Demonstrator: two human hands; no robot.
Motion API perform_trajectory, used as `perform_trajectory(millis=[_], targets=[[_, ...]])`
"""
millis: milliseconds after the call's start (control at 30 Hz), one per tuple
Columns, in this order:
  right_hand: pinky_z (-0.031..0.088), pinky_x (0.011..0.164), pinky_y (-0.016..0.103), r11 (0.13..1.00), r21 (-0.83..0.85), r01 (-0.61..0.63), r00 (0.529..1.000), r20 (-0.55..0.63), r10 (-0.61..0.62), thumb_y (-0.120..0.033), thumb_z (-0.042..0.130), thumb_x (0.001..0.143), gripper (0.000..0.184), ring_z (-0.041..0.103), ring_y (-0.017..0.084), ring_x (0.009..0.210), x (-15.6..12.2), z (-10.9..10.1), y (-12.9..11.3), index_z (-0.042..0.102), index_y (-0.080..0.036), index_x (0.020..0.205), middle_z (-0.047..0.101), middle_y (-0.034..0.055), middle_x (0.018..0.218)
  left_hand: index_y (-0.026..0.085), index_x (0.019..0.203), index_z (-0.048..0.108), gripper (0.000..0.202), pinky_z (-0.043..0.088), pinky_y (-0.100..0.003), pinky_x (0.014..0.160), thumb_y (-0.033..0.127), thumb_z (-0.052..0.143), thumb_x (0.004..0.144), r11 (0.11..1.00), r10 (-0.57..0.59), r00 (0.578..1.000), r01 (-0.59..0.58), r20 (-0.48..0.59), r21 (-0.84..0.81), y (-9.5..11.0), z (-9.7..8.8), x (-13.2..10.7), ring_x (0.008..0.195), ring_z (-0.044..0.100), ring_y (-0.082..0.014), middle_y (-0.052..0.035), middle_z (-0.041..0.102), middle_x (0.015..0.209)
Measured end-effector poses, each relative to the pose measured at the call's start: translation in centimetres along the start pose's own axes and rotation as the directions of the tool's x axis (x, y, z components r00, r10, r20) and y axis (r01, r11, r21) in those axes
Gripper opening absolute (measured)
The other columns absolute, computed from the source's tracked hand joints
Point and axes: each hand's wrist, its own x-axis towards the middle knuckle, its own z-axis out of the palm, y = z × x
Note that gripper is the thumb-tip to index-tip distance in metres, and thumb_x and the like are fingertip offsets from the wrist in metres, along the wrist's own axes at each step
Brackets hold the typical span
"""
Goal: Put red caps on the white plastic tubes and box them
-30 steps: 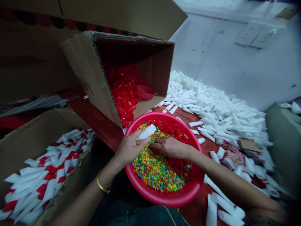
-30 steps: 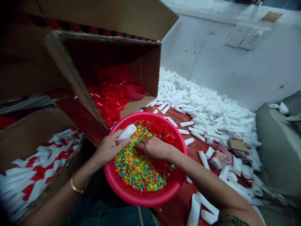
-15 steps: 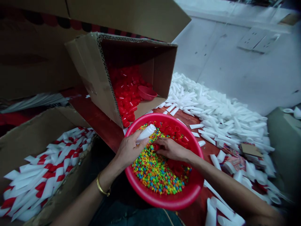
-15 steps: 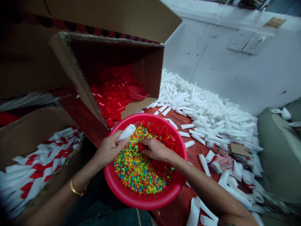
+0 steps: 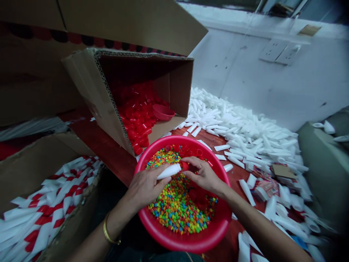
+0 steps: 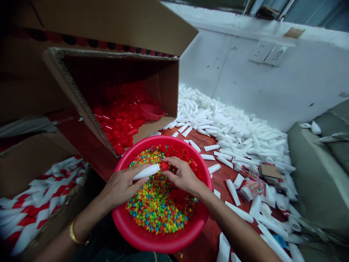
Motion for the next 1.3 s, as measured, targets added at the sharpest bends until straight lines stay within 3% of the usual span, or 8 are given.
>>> perform_trajectory(millis=[233, 467, 600, 700, 833, 967, 1133, 1300], targets=[[0.044, 0.081, 0.033, 0.962, -0.173, 0.211, 0.958, 0.234, -0.167, -0.032, 0.047, 0.091, 0.029, 0.055, 0.019, 0.095, 0.0, -1.1, -1.1, 0.053, -0.017, 0.115, 0.058, 0.0103, 0.107, 0.029, 0.126, 0.051, 0.040, 0.050, -0.034, 0.080, 0.036, 0.048, 0.086, 0.999, 0.042, 0.997, -0.043, 0.064, 0.014, -0.1, -0.1, 0.0, 0.096, 0.064, -0.0211, -0.0029, 0.065, 0.114], [0.034, 0.044, 0.023, 0.947, -0.107, -0.304, 0.896, 0.306, 0.322, -0.059, 0.018, 0.092, 0.066, 0.039, 0.010, 0.041, 1.0, 0.4, -1.5, 0.049, -0.017, 0.051, 0.040, -0.0015, 0.042, 0.024, 0.123, 0.054, 0.037, 0.049, -0.031, 0.080, 0.034, 0.048, 0.088, 0.985, 0.162, 0.987, -0.162, 0.009, 0.054, -0.4, 0.1, -0.1, 0.093, 0.063, -0.0199, -0.0073, 0.066, 0.108], [0.042, 0.061, 0.026, 0.985, -0.115, -0.129, 0.981, 0.131, 0.143, -0.055, 0.025, 0.092, 0.054, 0.054, 0.016, 0.067, 0.6, 0.0, -2.1, 0.060, -0.015, 0.082, 0.060, 0.0060, 0.075, 0.027, 0.126, 0.049, 0.039, 0.049, -0.030, 0.078, 0.037, 0.047, 0.089, 0.990, 0.136, 0.991, -0.136, -0.007, 0.041, -0.3, 0.2, -0.3, 0.094, 0.063, -0.0197, -0.0047, 0.066, 0.108], [0.042, 0.064, 0.026, 0.994, -0.105, 0.015, 0.985, 0.171, 0.003, -0.049, 0.040, 0.090, 0.034, 0.053, 0.016, 0.074, -0.1, -0.3, -2.3, 0.055, -0.018, 0.097, 0.059, 0.0049, 0.087, 0.027, 0.124, 0.050, 0.037, 0.049, -0.031, 0.079, 0.038, 0.047, 0.089, 0.989, 0.141, 0.990, -0.141, 0.010, 0.048, -0.3, 0.3, -0.3, 0.095, 0.063, -0.0201, -0.0038, 0.066, 0.109], [0.030, 0.045, 0.024, 0.979, -0.072, -0.191, 0.965, 0.170, 0.200, -0.056, 0.034, 0.090, 0.047, 0.038, 0.011, 0.047, -0.9, 1.0, -1.6, 0.045, -0.020, 0.063, 0.041, -0.0029, 0.052, 0.025, 0.120, 0.053, 0.033, 0.049, -0.033, 0.071, 0.034, 0.046, 0.089, 0.951, 0.225, 0.974, -0.225, 0.022, 0.214, -0.3, 0.6, -0.6, 0.082, 0.064, -0.0210, -0.0051, 0.068, 0.092], [0.025, 0.039, 0.024, 0.912, 0.088, -0.402, 0.904, 0.196, 0.380, -0.067, 0.031, 0.085, 0.053, 0.032, 0.010, 0.038, -0.8, 2.1, -1.7, 0.037, -0.022, 0.058, 0.032, -0.0056, 0.042, 0.021, 0.118, 0.054, 0.030, 0.047, -0.030, 0.061, 0.028, 0.045, 0.090, 0.895, 0.287, 0.955, -0.240, -0.074, 0.376, 0.0, 1.1, -0.8, 0.069, 0.063, -0.0193, -0.0036, 0.065, 0.075], [0.040, 0.055, 0.028, 0.975, -0.105, -0.193, 0.974, 0.096, 0.203, -0.054, 0.023, 0.092, 0.049, 0.053, 0.016, 0.059, 3.1, 1.5, -1.8, 0.051, -0.018, 0.074, 0.056, 0.0043, 0.065, 0.018, 0.117, 0.053, 0.033, 0.049, -0.027, 0.072, 0.034, 0.046, 0.090, 0.944, 0.272, 0.836, -0.137, -0.476, 0.300, -0.2, 0.8, -1.9, 0.079, 0.065, -0.0170, -0.0069, 0.069, 0.094], [0.037, 0.057, 0.030, 0.720, -0.693, -0.035, 0.993, 0.060, 0.106, -0.037, 0.054, 0.081, 0.038, 0.058, 0.025, 0.082, 8.2, 2.5, 0.9, 0.052, -0.013, 0.111, 0.059, 0.0149, 0.107, 0.021, 0.111, 0.057, 0.035, 0.049, -0.024, 0.064, 0.043, 0.049, 0.084, 0.917, -0.261, 0.659, 0.398, -0.705, 0.032, -5.3, -1.9, -7.5, 0.068, 0.065, -0.0159, -0.0020, 0.070, 0.094]])
